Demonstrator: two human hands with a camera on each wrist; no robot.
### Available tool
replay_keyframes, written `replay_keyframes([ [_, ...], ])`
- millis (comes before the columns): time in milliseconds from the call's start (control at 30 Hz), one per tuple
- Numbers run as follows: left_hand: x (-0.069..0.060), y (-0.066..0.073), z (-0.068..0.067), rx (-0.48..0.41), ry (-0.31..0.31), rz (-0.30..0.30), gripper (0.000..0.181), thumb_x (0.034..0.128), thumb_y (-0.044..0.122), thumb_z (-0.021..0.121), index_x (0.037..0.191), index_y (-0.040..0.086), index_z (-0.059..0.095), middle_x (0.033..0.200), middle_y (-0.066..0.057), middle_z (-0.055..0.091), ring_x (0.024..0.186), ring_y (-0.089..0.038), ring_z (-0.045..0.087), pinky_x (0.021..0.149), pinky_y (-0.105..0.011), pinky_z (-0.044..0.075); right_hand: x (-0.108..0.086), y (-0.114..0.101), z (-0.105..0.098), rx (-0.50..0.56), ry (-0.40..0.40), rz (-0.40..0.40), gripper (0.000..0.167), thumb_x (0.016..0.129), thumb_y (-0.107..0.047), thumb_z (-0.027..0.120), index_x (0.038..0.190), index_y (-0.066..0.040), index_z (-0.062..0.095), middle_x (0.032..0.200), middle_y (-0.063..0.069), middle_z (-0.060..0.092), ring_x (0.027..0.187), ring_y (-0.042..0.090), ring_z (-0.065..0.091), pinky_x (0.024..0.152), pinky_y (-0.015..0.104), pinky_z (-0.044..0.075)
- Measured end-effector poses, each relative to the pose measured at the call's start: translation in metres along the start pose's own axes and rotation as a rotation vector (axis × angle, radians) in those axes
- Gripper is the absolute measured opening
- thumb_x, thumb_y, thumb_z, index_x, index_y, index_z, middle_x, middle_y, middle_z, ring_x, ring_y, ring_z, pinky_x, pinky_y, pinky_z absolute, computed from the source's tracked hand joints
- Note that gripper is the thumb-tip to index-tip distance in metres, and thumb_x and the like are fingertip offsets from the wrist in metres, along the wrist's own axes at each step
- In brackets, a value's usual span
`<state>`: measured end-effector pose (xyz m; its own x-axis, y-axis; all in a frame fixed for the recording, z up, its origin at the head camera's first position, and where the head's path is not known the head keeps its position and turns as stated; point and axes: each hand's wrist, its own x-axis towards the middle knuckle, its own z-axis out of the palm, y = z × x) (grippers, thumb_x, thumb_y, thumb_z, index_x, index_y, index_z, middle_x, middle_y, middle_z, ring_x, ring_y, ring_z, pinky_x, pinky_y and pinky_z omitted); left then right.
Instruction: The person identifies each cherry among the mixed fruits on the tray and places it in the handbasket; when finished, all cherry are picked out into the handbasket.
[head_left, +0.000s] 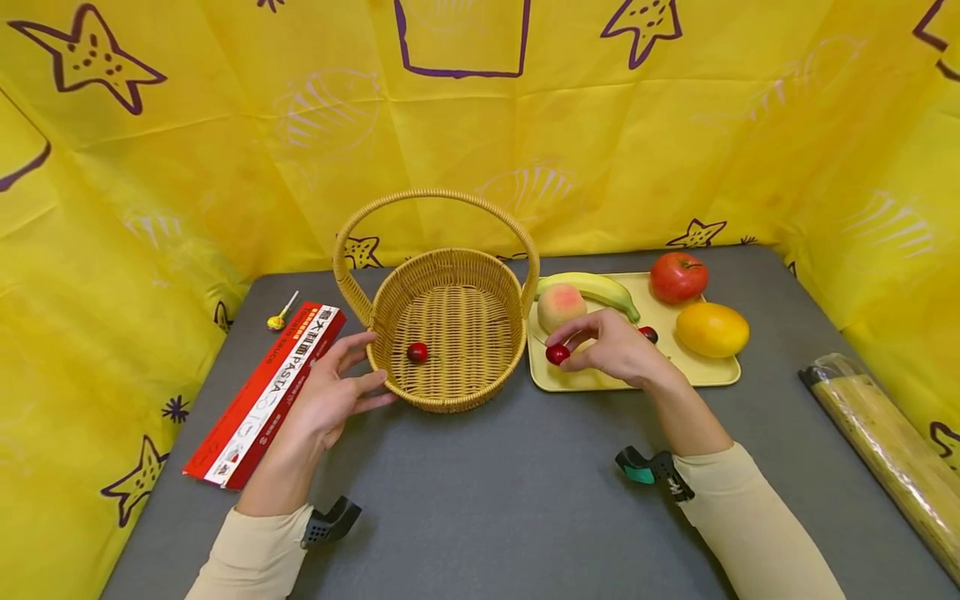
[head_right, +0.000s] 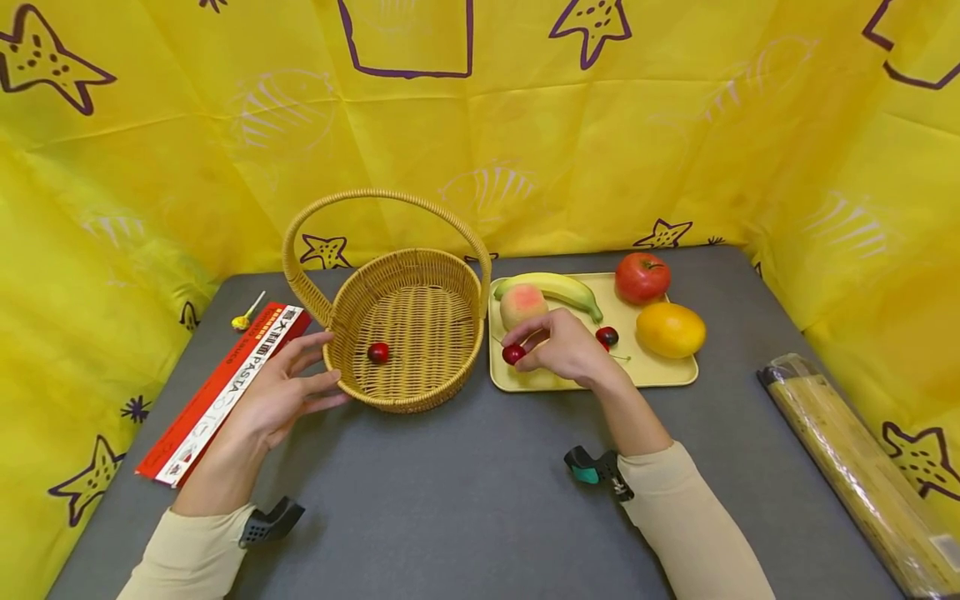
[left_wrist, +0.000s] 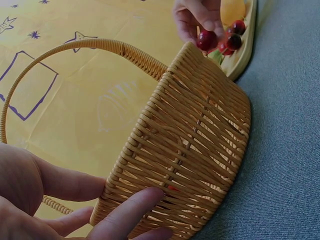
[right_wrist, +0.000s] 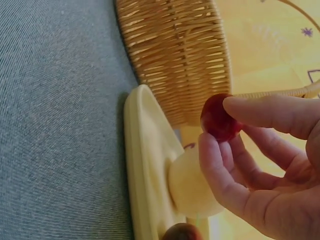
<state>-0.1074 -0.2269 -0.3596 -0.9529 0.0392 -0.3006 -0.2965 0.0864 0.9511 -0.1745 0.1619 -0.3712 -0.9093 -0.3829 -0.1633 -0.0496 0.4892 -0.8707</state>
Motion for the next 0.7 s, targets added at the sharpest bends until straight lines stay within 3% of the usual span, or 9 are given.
replay_keyframes([
  [300, 0.000, -0.001, -0.001, -0.013, -0.010, 0.000, 0.066, 0.1031, -0.003, 0.056, 0.162, 0.007, 0.028, 0.164, -0.024, 0.030, 0.105, -0.027, 0.073, 0.085, -0.038, 0.067, -0.007, -0.012, -0.006, 0.008, 0.030, -0.045, 0.030, 0.080, -0.004, 0.086, 0.108, -0.012, 0.080, 0.102, 0.009, 0.077, 0.098, 0.027, 0.066, 0.077, 0.027, 0.057],
  [700, 0.000, -0.001, -0.001, -0.027, -0.008, 0.005, 0.066, 0.1030, -0.005, 0.055, 0.162, 0.006, 0.027, 0.164, -0.025, 0.030, 0.106, -0.026, 0.073, 0.085, -0.039, 0.067, -0.011, -0.044, 0.006, 0.054, -0.053, -0.151, 0.030, 0.081, -0.006, 0.088, 0.109, -0.014, 0.080, 0.107, 0.006, 0.076, 0.102, 0.026, 0.068, 0.085, 0.031, 0.061],
])
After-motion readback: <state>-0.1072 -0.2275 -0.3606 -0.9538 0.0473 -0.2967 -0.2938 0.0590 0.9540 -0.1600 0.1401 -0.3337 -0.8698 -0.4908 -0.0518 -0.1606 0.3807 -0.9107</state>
